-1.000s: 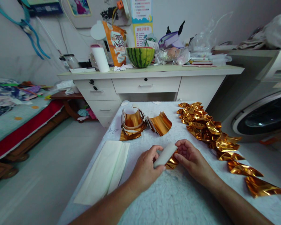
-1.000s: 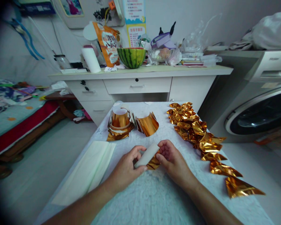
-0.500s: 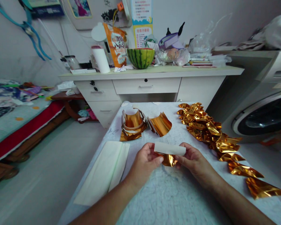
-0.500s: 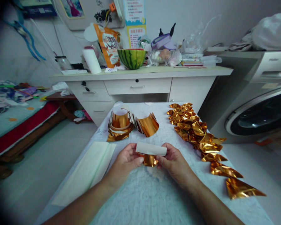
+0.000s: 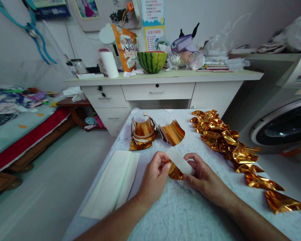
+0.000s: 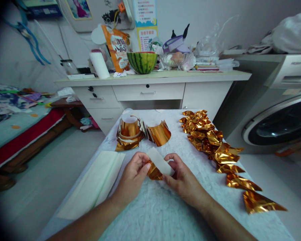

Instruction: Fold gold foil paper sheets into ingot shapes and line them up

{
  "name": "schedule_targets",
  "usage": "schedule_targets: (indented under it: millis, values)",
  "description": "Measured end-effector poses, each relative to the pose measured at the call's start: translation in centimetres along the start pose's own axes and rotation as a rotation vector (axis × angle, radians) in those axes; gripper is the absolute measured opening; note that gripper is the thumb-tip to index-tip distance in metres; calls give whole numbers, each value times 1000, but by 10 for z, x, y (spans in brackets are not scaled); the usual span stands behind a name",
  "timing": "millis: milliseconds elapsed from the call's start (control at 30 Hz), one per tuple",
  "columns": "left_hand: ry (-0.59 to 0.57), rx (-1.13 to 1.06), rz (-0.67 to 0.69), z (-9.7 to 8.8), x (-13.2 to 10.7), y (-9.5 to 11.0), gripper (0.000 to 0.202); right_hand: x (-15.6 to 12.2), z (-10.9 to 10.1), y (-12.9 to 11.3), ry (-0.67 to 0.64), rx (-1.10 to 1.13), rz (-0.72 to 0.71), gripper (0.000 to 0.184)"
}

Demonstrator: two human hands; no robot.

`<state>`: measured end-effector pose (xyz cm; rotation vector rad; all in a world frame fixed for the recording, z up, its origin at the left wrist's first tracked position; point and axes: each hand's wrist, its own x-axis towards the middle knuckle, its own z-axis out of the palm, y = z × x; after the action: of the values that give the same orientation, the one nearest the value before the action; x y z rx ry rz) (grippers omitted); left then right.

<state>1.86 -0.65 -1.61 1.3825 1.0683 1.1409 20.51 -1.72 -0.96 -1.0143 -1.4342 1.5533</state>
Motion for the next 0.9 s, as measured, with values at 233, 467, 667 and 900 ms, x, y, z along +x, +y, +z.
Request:
schedule_targets:
  millis: [233, 467, 667, 900]
  values:
    - [-134, 93, -68, -2, -2, 2, 30, 1, 2, 1, 25, 61, 12, 39]
    - [-161, 49, -126, 2, -3, 2, 42, -1, 2, 6, 60, -204, -16, 36]
    - [-160, -5, -102, -5, 1, -3, 30, -7, -7, 3, 140, -749, -272, 71]
    - [-177, 128, -110, -13, 4, -5, 29, -5, -9, 11, 88, -986, -443, 62]
